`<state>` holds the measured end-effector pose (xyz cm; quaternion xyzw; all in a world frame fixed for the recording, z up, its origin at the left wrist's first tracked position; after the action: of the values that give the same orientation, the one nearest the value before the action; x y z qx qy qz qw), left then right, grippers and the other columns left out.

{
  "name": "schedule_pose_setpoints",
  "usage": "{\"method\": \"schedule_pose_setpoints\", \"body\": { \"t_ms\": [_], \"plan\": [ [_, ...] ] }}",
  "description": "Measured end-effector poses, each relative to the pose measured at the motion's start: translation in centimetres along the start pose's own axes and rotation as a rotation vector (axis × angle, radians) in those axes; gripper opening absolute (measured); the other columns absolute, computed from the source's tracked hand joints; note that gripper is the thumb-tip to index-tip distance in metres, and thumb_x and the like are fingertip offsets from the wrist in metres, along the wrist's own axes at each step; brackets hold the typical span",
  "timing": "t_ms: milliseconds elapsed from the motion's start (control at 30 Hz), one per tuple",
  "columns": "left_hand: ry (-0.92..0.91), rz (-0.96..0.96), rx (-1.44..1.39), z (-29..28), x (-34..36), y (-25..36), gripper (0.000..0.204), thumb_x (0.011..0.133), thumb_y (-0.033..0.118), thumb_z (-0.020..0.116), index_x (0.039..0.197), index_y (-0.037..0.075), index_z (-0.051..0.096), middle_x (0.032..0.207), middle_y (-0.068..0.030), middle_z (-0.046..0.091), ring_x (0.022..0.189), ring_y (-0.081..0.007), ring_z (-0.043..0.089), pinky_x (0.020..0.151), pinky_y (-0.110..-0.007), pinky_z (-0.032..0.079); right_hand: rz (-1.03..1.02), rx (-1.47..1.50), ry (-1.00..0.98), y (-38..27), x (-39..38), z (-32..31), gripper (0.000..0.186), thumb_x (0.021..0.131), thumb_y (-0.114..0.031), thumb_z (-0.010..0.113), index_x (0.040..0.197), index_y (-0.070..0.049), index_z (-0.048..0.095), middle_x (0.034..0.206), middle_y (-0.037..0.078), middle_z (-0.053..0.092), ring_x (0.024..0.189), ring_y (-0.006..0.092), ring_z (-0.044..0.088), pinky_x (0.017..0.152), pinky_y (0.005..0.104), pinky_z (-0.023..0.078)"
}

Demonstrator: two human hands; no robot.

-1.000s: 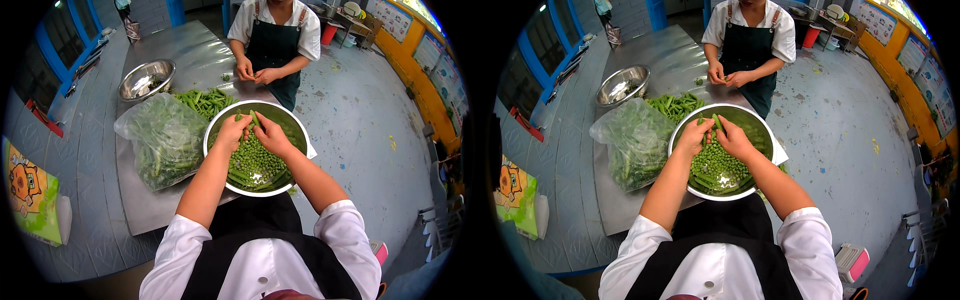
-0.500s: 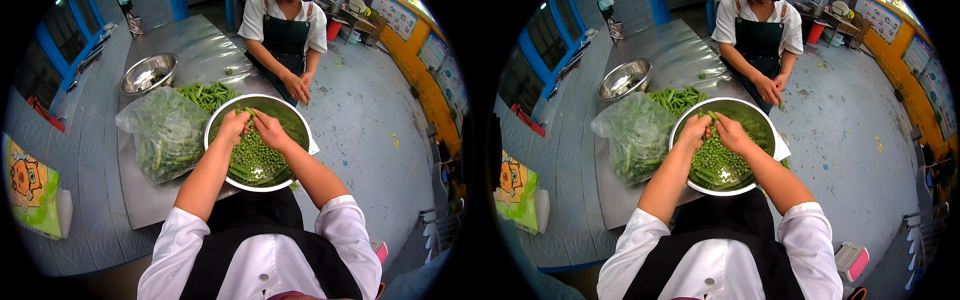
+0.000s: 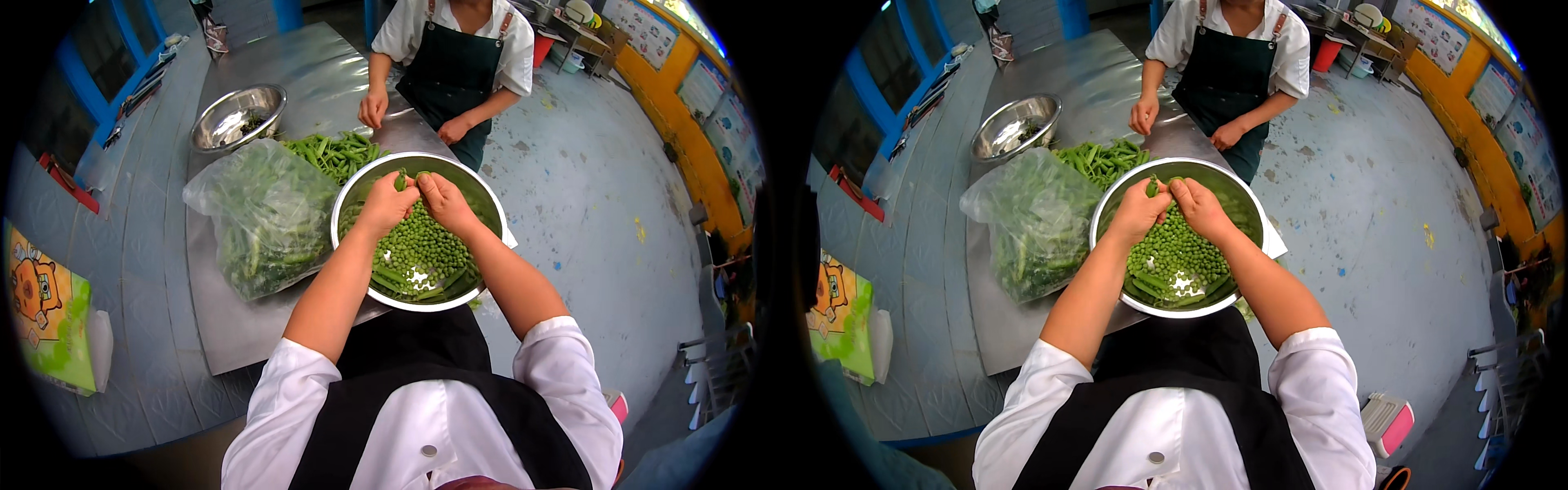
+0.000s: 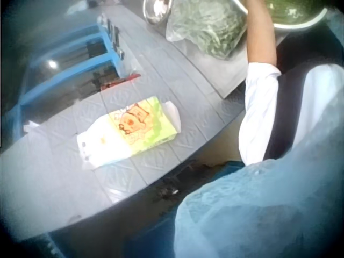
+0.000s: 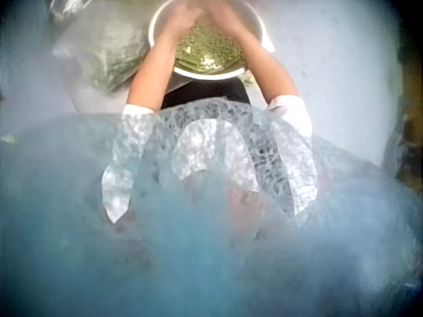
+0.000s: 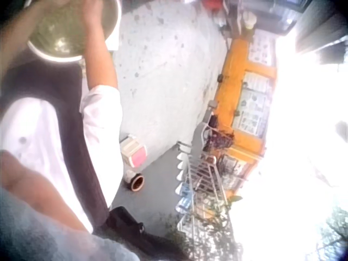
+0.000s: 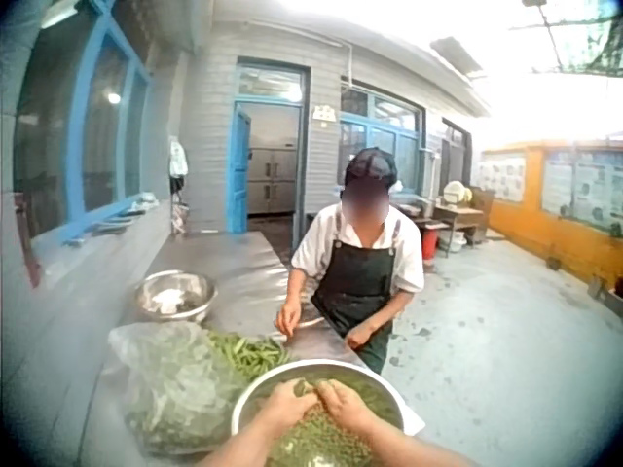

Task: The person stands at a stainless steel table and shells green peas by hand, placing the peas into a large metal bowl. Another person in an apron is visible in the background, also shelling peas. The recorder occasionally reaches into a plastic bag to retrieve more pea pods.

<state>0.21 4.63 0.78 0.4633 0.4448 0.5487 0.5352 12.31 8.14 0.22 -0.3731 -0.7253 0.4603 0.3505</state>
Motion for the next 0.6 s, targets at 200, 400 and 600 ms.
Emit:
{"method": "schedule_pose_setpoints", "body": {
  "t_ms": [200, 400, 600],
  "plan": [
    [0.116, 0.0, 0.193, -0.5, 0.5, -0.7, 0.046, 0.073, 0.008, 0.058, 0.113, -0.01, 0.045, 0.069, -0.0024, 0.054, 0.052, -0.0072, 0.047, 0.044, -0.024, 0.037, 0.022, -0.219, 0.028, 0.4, -0.2, 0.8, 0.029, 0.089, -0.027, 0.045, 0.086, 0.001, 0.047, 0.066, 0.014, 0.054, 0.057, 0.0226, 0.052, 0.055, 0.0352, 0.042],
    [0.197, -0.074, 0.111, -1.6, 0.7, -1.8, 0.031, 0.074, 0.01, 0.056, 0.101, -0.005, 0.051, 0.068, -0.0046, 0.054, 0.051, -0.0083, 0.047, 0.044, -0.025, 0.037, 0.06, -0.076, -0.061, 0.7, -0.4, 1.2, 0.023, 0.087, -0.019, 0.047, 0.095, 0.003, 0.045, 0.071, 0.015, 0.055, 0.06, 0.0232, 0.055, 0.057, 0.0364, 0.044],
    [0.127, -0.081, 0.099, -0.9, 0.6, -1.1, 0.022, 0.073, 0.011, 0.057, 0.091, -0.002, 0.053, 0.067, -0.0045, 0.054, 0.052, -0.01, 0.048, 0.045, -0.026, 0.037, -0.032, -0.161, 0.01, 0.7, -0.3, 0.2, 0.022, 0.084, -0.01, 0.046, 0.1, 0.004, 0.042, 0.071, 0.015, 0.055, 0.059, 0.0209, 0.054, 0.053, 0.0376, 0.042]
  ]
}}
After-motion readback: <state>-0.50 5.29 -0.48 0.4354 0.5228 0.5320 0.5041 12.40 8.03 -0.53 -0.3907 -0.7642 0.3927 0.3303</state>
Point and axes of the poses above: each hand's wrist, its own x-axis towards the middle knuckle, its own z-axis out of the palm, y = z × x, the point moved 5 cm from there along x, towards the middle knuckle
